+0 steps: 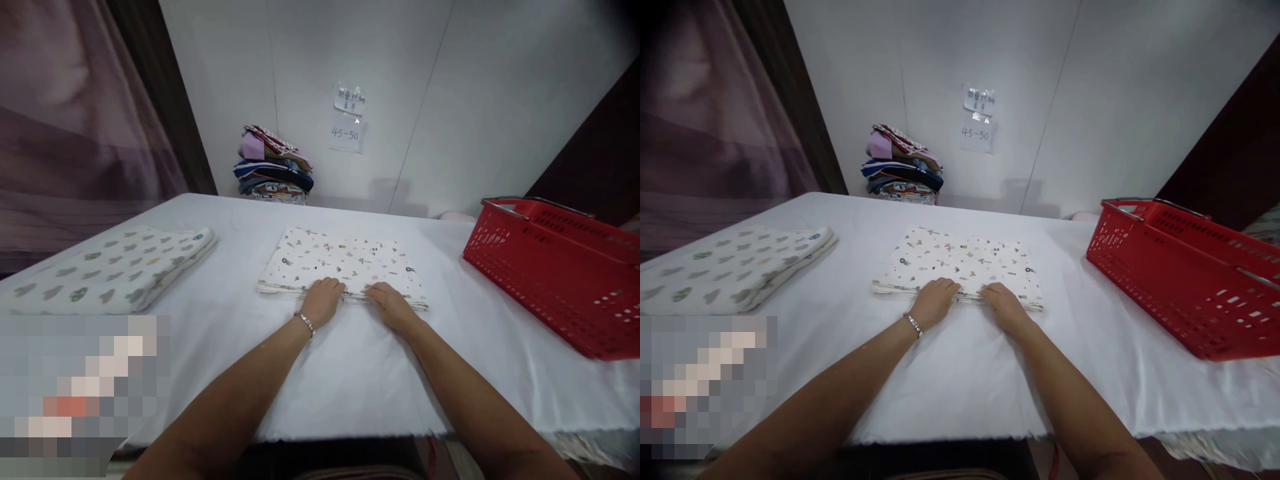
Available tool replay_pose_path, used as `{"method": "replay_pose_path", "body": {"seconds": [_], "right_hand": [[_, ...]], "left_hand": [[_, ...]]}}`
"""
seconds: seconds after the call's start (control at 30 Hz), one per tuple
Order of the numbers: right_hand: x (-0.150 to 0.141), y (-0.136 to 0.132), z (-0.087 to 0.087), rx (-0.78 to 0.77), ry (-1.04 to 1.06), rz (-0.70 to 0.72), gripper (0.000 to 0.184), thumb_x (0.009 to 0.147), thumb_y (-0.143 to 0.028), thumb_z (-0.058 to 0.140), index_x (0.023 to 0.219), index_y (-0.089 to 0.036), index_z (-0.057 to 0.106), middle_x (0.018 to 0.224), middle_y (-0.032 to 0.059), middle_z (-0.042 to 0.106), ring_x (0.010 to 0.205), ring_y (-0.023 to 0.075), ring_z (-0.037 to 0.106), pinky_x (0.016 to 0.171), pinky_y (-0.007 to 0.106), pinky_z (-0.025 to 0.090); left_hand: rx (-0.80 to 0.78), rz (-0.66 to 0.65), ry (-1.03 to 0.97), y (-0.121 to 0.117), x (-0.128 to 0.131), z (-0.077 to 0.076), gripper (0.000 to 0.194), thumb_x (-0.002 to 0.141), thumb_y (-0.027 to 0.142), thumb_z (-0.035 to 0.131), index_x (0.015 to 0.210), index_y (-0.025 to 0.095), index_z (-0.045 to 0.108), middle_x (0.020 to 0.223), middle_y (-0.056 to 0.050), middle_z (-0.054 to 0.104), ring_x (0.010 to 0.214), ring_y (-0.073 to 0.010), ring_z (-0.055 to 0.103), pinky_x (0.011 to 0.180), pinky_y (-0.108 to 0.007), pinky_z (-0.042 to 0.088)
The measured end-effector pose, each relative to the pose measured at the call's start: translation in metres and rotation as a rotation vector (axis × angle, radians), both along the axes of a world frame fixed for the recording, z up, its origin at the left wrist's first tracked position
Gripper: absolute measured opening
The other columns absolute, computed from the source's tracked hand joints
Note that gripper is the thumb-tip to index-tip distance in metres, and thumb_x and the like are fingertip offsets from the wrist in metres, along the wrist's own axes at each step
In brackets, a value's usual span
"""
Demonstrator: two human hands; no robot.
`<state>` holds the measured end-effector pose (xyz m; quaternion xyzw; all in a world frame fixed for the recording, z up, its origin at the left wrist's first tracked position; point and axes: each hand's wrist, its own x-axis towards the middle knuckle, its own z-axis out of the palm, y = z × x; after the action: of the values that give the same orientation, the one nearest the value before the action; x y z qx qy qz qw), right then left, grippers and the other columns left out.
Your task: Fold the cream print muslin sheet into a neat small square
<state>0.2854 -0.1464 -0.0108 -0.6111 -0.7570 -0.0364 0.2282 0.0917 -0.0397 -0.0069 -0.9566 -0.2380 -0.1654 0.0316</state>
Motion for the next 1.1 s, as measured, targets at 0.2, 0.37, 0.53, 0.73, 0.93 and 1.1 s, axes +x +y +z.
{"method": "replay_pose_path", "body": {"seconds": [0.2, 0.37, 0.53, 0.73, 0.93, 1.1], "right_hand": [[-0.003, -0.001, 0.001, 0.024, -0.014, -0.001, 0.032, 0.084, -0.008, 0.040, 0.106, -0.019, 0.060, 0.098, 0.0092, 0.060, 0.092, 0.0195, 0.052, 0.079, 0.033, 0.045], [-0.005, 0.001, 0.001, 0.001, -0.065, -0.006, 0.031, 0.084, -0.010, 0.041, 0.104, -0.020, 0.061, 0.094, 0.0083, 0.062, 0.087, 0.0199, 0.053, 0.075, 0.033, 0.045], [-0.006, -0.001, 0.003, -0.010, -0.026, -0.007, 0.029, 0.086, -0.013, 0.041, 0.107, -0.020, 0.059, 0.097, 0.0082, 0.061, 0.090, 0.0195, 0.053, 0.078, 0.034, 0.044], [-0.005, 0.000, 0.000, 0.008, 0.055, -0.074, 0.025, 0.088, -0.021, 0.040, 0.105, -0.022, 0.058, 0.098, 0.0069, 0.061, 0.093, 0.0189, 0.053, 0.080, 0.034, 0.045], [-0.005, 0.004, -0.006, 0.055, 0.121, -0.156, 0.024, 0.088, -0.022, 0.038, 0.103, -0.022, 0.056, 0.098, 0.0052, 0.062, 0.092, 0.0186, 0.054, 0.081, 0.034, 0.044], [-0.007, 0.004, -0.006, 0.085, 0.149, -0.153, 0.020, 0.088, -0.022, 0.037, 0.092, -0.021, 0.057, 0.090, 0.0048, 0.061, 0.087, 0.0184, 0.054, 0.077, 0.033, 0.044]], "left_hand": [[0.010, -0.005, -0.024, 0.001, -0.004, 0.002, 0.024, 0.077, 0.003, 0.040, 0.089, 0.018, 0.054, 0.090, -0.006, 0.058, 0.086, -0.0190, 0.049, 0.072, -0.033, 0.038], [-0.023, -0.041, 0.043, 0.001, -0.007, 0.001, 0.024, 0.076, 0.003, 0.040, 0.086, 0.018, 0.056, 0.085, -0.006, 0.059, 0.084, -0.0198, 0.051, 0.071, -0.034, 0.038], [-0.116, -0.004, -0.024, 0.004, -0.007, 0.002, 0.025, 0.079, 0.006, 0.040, 0.090, 0.019, 0.058, 0.088, -0.004, 0.062, 0.087, -0.0182, 0.053, 0.074, -0.032, 0.040], [-0.249, 0.052, -0.154, 0.012, -0.008, -0.002, 0.026, 0.083, 0.013, 0.040, 0.100, 0.021, 0.058, 0.093, -0.003, 0.064, 0.088, -0.0170, 0.056, 0.079, -0.031, 0.042], [-0.275, 0.106, -0.158, 0.013, -0.008, -0.002, 0.020, 0.084, 0.020, 0.041, 0.098, 0.022, 0.056, 0.085, -0.003, 0.063, 0.080, -0.0173, 0.056, 0.072, -0.030, 0.043], [-0.199, 0.008, -0.201, 0.010, -0.006, 0.001, 0.023, 0.080, 0.006, 0.039, 0.088, 0.020, 0.056, 0.095, -0.003, 0.062, 0.088, -0.0160, 0.054, 0.075, -0.030, 0.042]]}}
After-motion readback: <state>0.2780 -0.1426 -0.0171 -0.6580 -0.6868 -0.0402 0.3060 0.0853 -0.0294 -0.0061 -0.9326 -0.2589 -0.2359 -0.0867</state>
